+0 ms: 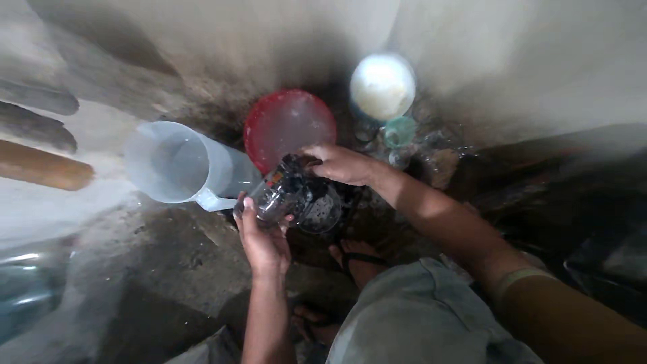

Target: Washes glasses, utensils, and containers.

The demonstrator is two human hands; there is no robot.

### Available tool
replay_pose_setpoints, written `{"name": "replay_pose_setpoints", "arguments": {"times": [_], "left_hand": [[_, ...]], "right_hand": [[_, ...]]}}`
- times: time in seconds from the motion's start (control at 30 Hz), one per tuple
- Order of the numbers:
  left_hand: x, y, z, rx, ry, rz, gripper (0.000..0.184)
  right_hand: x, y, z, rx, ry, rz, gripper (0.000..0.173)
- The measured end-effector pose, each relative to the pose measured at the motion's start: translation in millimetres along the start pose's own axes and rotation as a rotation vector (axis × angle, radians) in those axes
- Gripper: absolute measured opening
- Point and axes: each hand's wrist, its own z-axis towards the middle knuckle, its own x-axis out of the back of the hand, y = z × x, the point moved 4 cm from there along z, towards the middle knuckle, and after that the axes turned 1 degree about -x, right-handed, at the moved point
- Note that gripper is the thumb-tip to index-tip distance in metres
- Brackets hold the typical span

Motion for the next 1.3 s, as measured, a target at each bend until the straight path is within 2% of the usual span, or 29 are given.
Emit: {"name": "replay_pose_setpoints", "arguments": {"times": [0.1, 0.17, 0.27, 0.37, 0.4, 0.43, 0.5, 0.53, 0.57, 0.6, 0.7, 0.77, 0.83, 0.9, 0.97, 1.0, 1.03, 1.07, 1.13, 1.17, 1.3], "left_hand": [[-1, -7, -8, 0.051, -0.013, -0.009, 0.051], [0, -10, -12, 0.090, -0.014, -0.011, 0.052], [8, -10, -15, 0.131, 0.014, 0.005, 0.054], [18, -8, -13, 0.159, -0.021, 0.021, 0.055], [19, -6, -12, 0.167, -0.049, 0.031, 0.056], [18, -3, -12, 0.184, -0.080, 0.053, 0.058], [15, 0, -10, 0.259, -0.161, 0.121, 0.061], [15, 2, -9, 0.308, -0.182, 0.142, 0.060], [17, 4, -7, 0.364, -0.200, 0.157, 0.059], [20, 6, -5, 0.416, -0.215, 0.172, 0.057], [23, 16, -5, 0.484, -0.221, 0.235, 0.051], [19, 21, -7, 0.379, -0.222, 0.276, 0.046], [17, 25, -7, 0.175, -0.288, 0.286, 0.038], [16, 27, -6, -0.036, -0.372, 0.303, 0.046], [17, 30, -5, -0.203, -0.452, 0.356, 0.061], [17, 31, -7, -0.264, -0.485, 0.377, 0.065], [16, 32, -8, -0.311, -0.501, 0.389, 0.066], [15, 33, -9, -0.353, -0.499, 0.389, 0.066], [16, 32, -10, -0.406, -0.455, 0.389, 0.066], [17, 30, -9, -0.422, -0.424, 0.384, 0.067], [20, 19, -15, -0.514, -0.334, 0.421, 0.074]], "right_hand": [[-12, 2, -2, -0.013, 0.308, -0.242, 0.034], [-23, 2, -8, 0.015, 0.374, -0.326, 0.022], [-22, -1, -22, 0.052, 0.177, -0.294, 0.025], [-25, -5, -40, 0.195, -0.173, -0.089, 0.035], [-30, -8, -43, 0.238, -0.295, -0.166, 0.037], [-38, -9, -43, 0.286, -0.378, -0.313, 0.046], [-54, -14, -43, 0.320, -0.471, -0.740, 0.066], [-60, -15, -43, 0.365, -0.482, -0.945, 0.059], [-64, -13, -41, 0.444, -0.460, -1.111, 0.040], [-68, -9, -40, 0.520, -0.421, -1.233, 0.029], [-77, -7, -41, 0.591, -0.381, -1.303, 0.036], [-78, -5, -42, 0.610, -0.327, -1.162, 0.042], [-75, -5, -39, 0.438, -0.364, -0.798, 0.069], [-69, -10, -40, 0.298, -0.390, -0.283, 0.082], [-64, -7, -43, 0.071, -0.476, 0.204, 0.091], [-62, -4, -45, 0.000, -0.528, 0.347, 0.098], [-58, -2, -46, -0.042, -0.538, 0.402, 0.096], [-54, -3, -46, -0.055, -0.489, 0.423, 0.083], [-53, 1, -44, -0.079, -0.271, 0.424, 0.047], [-53, 5, -44, -0.083, -0.170, 0.409, 0.042], [-56, 16, -50, -0.100, 0.023, 0.518, 0.039]]}}
